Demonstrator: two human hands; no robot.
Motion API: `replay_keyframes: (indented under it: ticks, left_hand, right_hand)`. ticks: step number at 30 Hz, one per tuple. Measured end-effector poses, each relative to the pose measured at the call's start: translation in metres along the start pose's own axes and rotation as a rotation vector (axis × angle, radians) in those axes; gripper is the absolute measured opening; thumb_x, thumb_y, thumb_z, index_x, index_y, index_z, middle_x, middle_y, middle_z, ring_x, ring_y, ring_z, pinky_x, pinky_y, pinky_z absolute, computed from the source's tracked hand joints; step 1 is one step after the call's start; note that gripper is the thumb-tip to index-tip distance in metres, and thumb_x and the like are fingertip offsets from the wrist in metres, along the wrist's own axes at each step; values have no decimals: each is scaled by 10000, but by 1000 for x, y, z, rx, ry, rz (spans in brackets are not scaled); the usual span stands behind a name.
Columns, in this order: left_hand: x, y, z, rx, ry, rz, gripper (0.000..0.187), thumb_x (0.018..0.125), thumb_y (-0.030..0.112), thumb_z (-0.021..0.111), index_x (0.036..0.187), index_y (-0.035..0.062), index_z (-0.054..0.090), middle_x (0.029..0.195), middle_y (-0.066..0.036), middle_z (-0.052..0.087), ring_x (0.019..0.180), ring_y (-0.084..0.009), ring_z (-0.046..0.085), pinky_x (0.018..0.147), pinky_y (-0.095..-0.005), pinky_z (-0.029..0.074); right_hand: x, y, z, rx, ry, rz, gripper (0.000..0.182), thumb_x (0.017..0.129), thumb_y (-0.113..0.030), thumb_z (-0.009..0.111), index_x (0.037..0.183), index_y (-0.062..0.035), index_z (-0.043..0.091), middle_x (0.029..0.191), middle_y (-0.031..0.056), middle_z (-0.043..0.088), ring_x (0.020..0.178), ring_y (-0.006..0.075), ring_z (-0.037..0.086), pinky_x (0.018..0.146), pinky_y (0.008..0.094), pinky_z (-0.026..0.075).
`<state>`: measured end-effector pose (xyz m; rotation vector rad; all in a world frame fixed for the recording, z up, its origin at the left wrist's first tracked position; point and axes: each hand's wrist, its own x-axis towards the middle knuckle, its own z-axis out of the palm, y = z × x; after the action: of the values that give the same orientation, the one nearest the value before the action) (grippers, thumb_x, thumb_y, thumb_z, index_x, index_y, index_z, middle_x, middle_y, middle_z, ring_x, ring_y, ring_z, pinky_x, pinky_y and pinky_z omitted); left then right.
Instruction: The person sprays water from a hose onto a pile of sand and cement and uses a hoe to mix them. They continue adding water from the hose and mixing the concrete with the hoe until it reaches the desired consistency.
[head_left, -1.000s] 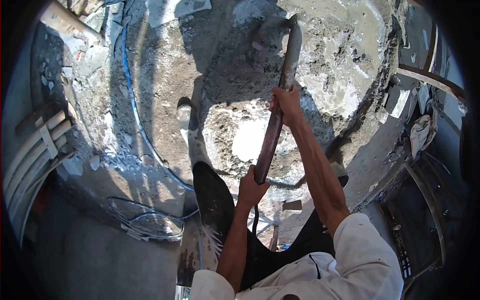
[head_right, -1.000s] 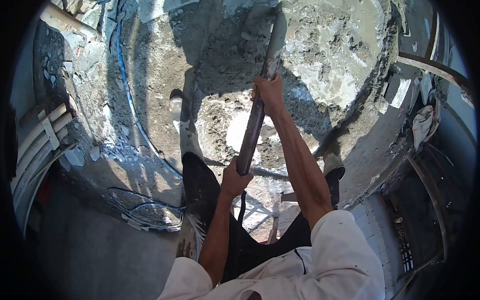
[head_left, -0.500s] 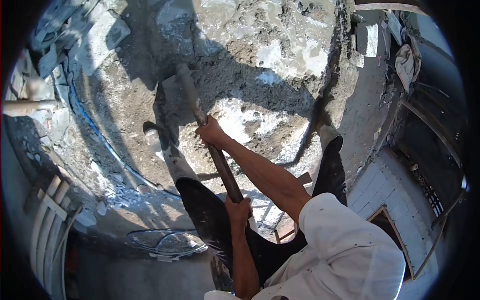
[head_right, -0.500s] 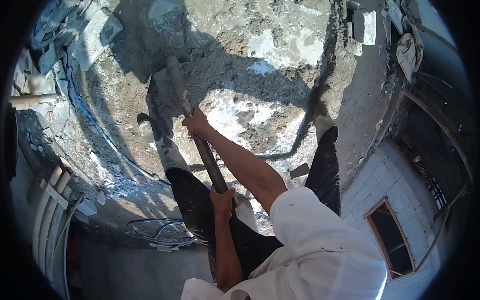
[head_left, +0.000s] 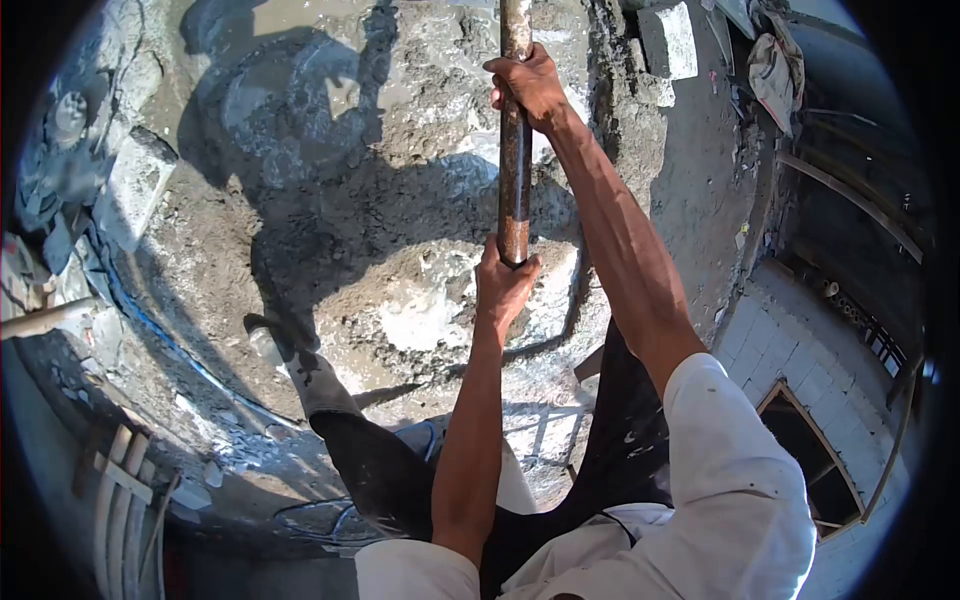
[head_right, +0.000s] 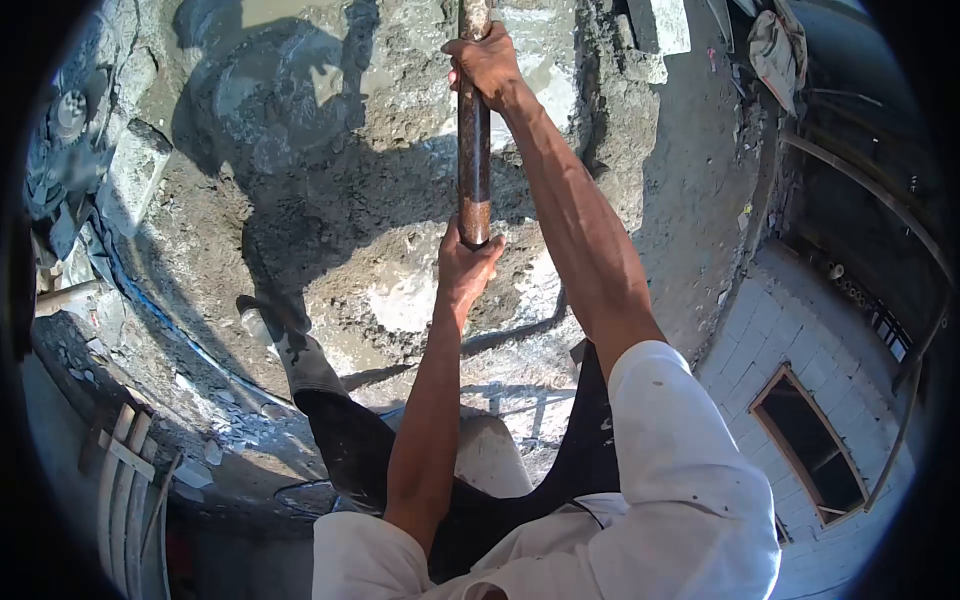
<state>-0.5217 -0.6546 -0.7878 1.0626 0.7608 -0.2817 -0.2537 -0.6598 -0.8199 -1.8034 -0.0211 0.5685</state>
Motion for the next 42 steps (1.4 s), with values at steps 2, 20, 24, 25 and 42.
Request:
replay_keyframes:
  ticks: [2,20,24,25,42]
  left_hand:
    - [41,9,25,71,-13,-67,345,761,100,739,937,7,457,717,-84,556,623,-143,538,523,-297,446]
    - [-55,-73,141,47,-95,-283,356,762,27,708,1015,45,459,641,-20,526,431,-81,471,363,-247,362]
    - [-63,-51,130,-250,-183,-544,354,754,38,723,1001,19,471,639,-7,517,400,-90,451,351,-246,364]
    - [-89,-79,117,-183,-155,-566,343,747,39,725,979,11,474,629,-13,518,396,-99,457,354,-255,370]
    - [-195,-21,17,508,337,-334,309,746,152,695,929,44,471,681,-177,595,664,-375,635,581,-424,478]
  right_hand:
    - [35,12,-26,67,21,212,256,786,-64,669,890,5,446,625,73,516,474,151,541,422,323,508]
    - [-88,37,-160,-50,151,396,248,766,-90,656,888,-11,455,596,53,526,463,135,535,420,283,457]
    - [-94,61,-145,-196,280,622,318,755,-68,648,951,16,413,638,75,536,472,149,544,416,303,480]
    - [-117,82,-134,-182,280,751,385,735,-69,658,1014,30,411,681,98,552,499,171,566,425,317,490]
    - [-189,-9,26,366,-100,639,188,778,-16,636,836,-34,458,618,62,528,444,142,537,420,305,493]
